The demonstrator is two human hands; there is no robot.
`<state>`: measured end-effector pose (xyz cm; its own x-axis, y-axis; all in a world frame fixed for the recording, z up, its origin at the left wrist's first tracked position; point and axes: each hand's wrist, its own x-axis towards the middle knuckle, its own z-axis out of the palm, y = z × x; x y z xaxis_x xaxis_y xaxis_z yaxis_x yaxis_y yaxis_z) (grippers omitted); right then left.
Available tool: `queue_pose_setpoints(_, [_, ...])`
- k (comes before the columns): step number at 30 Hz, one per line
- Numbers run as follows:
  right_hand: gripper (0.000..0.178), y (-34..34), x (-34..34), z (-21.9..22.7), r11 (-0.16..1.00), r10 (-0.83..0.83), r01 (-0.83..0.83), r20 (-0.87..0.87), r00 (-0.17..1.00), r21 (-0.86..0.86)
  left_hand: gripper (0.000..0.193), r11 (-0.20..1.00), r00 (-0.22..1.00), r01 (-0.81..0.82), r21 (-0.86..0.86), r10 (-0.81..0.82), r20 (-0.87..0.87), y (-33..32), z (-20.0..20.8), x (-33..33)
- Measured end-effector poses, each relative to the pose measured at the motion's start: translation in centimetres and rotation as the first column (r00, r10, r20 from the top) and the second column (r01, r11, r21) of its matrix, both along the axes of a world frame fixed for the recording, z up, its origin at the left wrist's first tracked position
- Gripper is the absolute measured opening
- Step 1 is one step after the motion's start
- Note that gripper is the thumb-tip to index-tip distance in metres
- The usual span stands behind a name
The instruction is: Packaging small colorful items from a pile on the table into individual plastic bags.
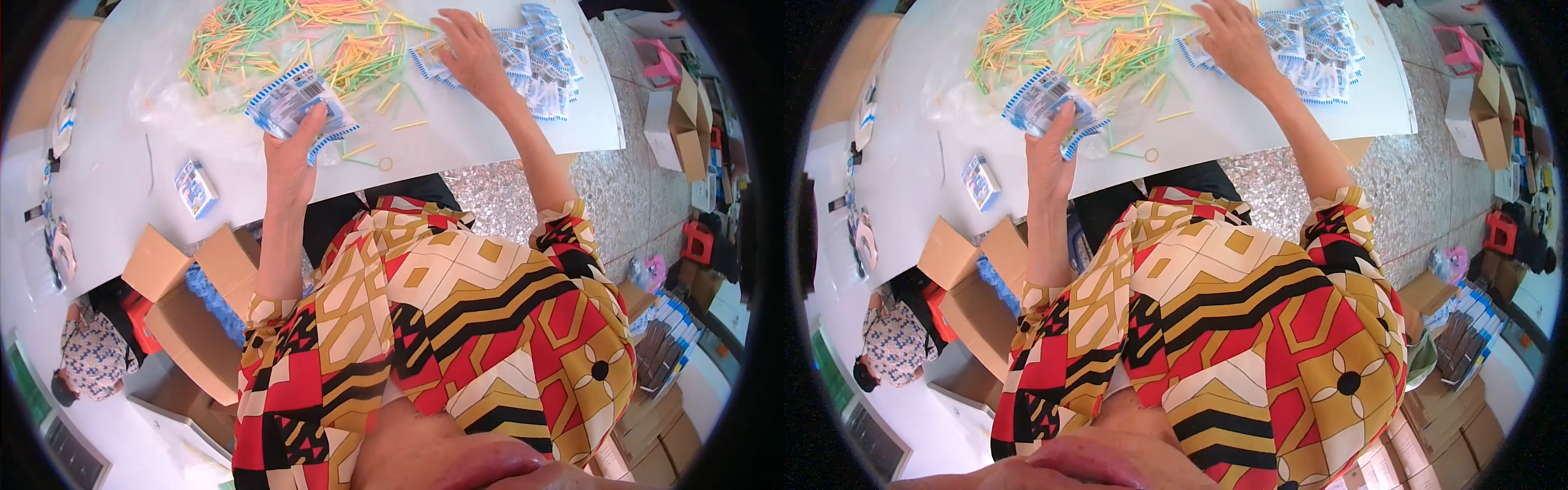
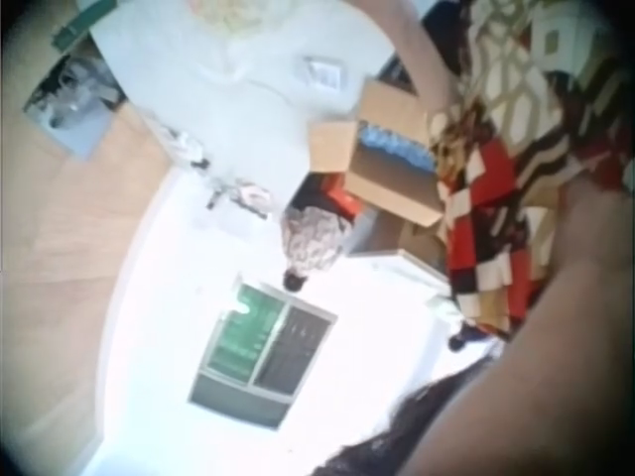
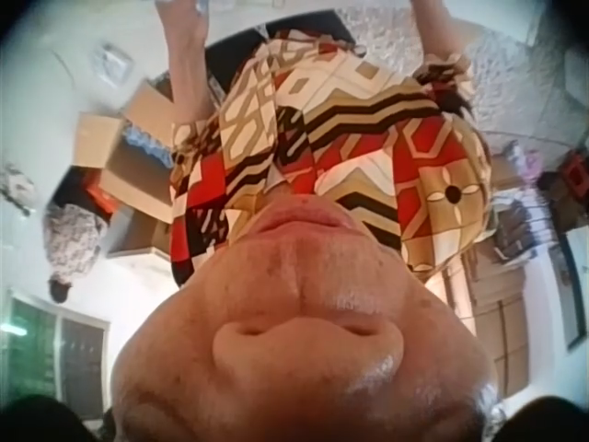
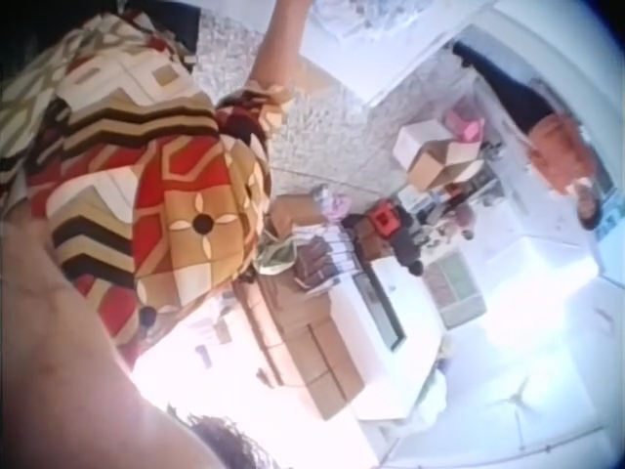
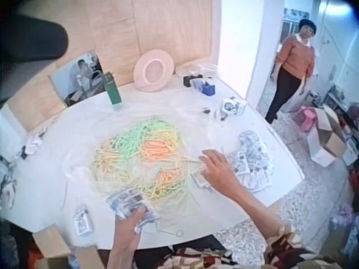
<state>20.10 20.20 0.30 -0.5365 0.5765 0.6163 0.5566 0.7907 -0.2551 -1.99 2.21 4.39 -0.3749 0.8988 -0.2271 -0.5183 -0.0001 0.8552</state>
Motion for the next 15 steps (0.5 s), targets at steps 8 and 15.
queue_pose_setpoints(8, [0.032, 0.8, 0.9, -1.7, 0.997, 0.012, 0.015, 0.358, 0.934, -0.072, 0.028, 0.997, 0.999, 0.027, 0.069, -0.024, -0.045, 0.2, 0.1, -0.5])
queue_pose_setpoints(15, [0.024, -5.8, -6.5, 6.3, 0.755, 0.241, -0.378, -0.309, 0.920, -0.536, 0.032, 0.997, 0.992, 0.038, 0.071, -0.029, -0.124, 0.1, -0.4, -0.3])
